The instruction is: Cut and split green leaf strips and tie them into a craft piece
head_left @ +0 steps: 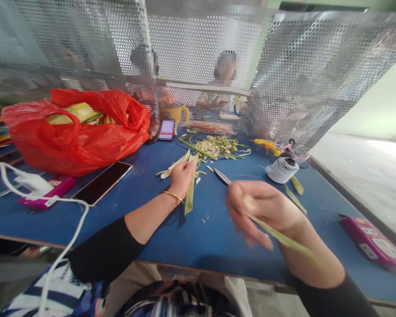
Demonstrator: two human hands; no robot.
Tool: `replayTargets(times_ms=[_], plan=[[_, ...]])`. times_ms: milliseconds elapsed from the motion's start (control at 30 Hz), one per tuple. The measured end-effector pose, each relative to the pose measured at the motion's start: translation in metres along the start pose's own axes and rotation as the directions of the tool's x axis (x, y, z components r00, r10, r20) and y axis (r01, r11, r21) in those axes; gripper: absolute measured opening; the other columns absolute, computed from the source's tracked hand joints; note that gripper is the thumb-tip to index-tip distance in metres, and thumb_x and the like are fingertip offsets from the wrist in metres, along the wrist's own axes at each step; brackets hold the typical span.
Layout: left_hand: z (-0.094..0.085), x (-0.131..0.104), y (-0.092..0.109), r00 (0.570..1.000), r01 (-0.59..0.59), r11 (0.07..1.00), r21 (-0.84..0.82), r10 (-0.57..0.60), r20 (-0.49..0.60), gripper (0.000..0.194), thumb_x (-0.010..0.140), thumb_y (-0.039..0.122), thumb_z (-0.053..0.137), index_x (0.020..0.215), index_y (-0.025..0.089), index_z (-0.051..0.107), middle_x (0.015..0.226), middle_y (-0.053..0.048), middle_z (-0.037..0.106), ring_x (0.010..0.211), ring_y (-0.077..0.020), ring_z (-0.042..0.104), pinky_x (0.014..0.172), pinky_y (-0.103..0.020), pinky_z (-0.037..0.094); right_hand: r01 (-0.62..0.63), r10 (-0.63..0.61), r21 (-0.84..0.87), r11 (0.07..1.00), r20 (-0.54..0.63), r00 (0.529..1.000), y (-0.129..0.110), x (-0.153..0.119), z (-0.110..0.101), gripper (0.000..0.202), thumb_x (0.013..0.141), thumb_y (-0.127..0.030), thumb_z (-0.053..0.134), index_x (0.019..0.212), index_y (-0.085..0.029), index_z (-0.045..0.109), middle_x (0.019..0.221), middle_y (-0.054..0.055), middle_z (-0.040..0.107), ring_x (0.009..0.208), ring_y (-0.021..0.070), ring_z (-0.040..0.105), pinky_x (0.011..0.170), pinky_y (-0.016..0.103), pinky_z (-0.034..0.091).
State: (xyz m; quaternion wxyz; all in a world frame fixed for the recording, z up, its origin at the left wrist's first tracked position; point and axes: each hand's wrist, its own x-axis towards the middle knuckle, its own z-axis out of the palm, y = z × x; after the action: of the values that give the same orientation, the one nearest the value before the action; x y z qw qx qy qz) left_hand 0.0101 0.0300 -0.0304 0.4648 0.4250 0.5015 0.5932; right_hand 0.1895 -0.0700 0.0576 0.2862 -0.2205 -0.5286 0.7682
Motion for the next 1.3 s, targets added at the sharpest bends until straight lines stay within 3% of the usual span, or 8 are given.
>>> replayTargets(times_ms=[133,200,300,567,667,833,1067,1300], plan=[[0.010,-0.027,0.011,0.994,0.041,0.999,0.018,-0.042,0.102,0.032,0.074,0.045,0.070,0.060,0.017,0.065,0.050,0.005,0.047,0.050,-0.0097,0.038,0.051,-0.025,0.030,0.076,-0.158,-0.169,0.983,-0.551,0.819,0.017,0.043,-0.019,0.026,0.065,-0.032,0.079,0.071,-0.020,0.057,0.065,-0.002,0.067,0.051,0.0122,0.063,0.055,0.025,0.052],[0.012,-0.036,0.015,0.991,0.023,0.998,0.050,-0.030,0.131,0.032,0.072,0.046,0.070,0.060,0.017,0.066,0.050,0.005,0.046,0.052,-0.0103,0.038,0.053,-0.025,0.031,0.115,-0.222,-0.198,0.973,-0.693,0.686,0.025,0.055,-0.028,0.020,0.061,-0.028,0.073,0.072,-0.021,0.058,0.057,-0.007,0.058,0.043,0.0084,0.052,0.048,0.023,0.046],[0.014,-0.043,0.019,0.986,0.016,0.997,0.074,-0.028,0.163,0.033,0.072,0.047,0.067,0.058,0.017,0.066,0.052,0.004,0.049,0.054,-0.0110,0.038,0.055,-0.026,0.032,0.150,-0.238,-0.185,0.971,-0.748,0.619,0.029,0.057,-0.033,0.022,0.061,-0.033,0.071,0.075,-0.020,0.059,0.049,-0.012,0.039,0.037,0.0048,0.030,0.038,0.021,0.030],[0.014,-0.050,0.013,0.962,-0.131,0.983,0.131,0.095,0.254,0.035,0.078,0.047,0.059,0.056,0.019,0.055,0.055,0.004,0.046,0.059,-0.0123,0.039,0.056,-0.026,0.030,0.021,-0.340,-0.404,0.915,-0.740,0.581,0.036,0.058,-0.030,0.043,0.052,-0.054,0.083,0.070,-0.019,0.066,0.044,-0.010,0.038,0.043,0.0069,0.026,0.042,0.025,0.017],[0.015,-0.051,0.012,0.938,-0.099,0.988,0.123,0.051,0.343,0.034,0.078,0.045,0.059,0.057,0.019,0.055,0.054,0.004,0.045,0.057,-0.0116,0.039,0.057,-0.026,0.031,0.034,-0.387,-0.448,0.894,-0.731,0.562,0.039,0.059,-0.032,0.043,0.056,-0.059,0.080,0.059,-0.021,0.061,0.045,-0.008,0.039,0.045,0.0077,0.027,0.045,0.026,0.021],[0.017,-0.048,0.015,0.964,0.026,0.999,-0.022,-0.020,0.264,0.021,0.068,0.034,0.073,0.074,0.017,0.063,0.068,0.002,0.061,0.064,-0.0123,0.052,0.063,-0.025,0.042,-0.007,-0.415,-0.519,0.855,-0.692,0.590,0.038,0.056,-0.037,0.043,0.060,-0.058,0.078,0.057,-0.020,0.059,0.047,-0.007,0.042,0.048,0.0085,0.030,0.047,0.025,0.024],[0.016,-0.051,0.019,0.950,0.149,0.983,-0.110,-0.111,0.292,0.026,0.070,0.041,0.070,0.065,0.017,0.061,0.062,0.002,0.060,0.057,-0.0120,0.053,0.053,-0.024,0.045,0.019,-0.427,-0.500,0.866,-0.719,0.549,0.040,0.057,-0.040,0.041,0.063,-0.059,0.074,0.064,-0.020,0.061,0.051,-0.006,0.047,0.047,0.0085,0.032,0.046,0.025,0.026],[0.016,-0.048,0.026,0.953,0.187,0.976,-0.116,-0.151,0.263,0.025,0.062,0.030,0.082,0.066,0.017,0.061,0.058,0.004,0.058,0.055,-0.0096,0.052,0.049,-0.020,0.041,-0.136,-0.472,-0.679,0.721,-0.625,0.621,0.041,0.058,-0.041,0.032,0.064,-0.050,0.069,0.061,-0.019,0.062,0.049,-0.006,0.045,0.052,0.0098,0.035,0.051,0.025,0.027]])
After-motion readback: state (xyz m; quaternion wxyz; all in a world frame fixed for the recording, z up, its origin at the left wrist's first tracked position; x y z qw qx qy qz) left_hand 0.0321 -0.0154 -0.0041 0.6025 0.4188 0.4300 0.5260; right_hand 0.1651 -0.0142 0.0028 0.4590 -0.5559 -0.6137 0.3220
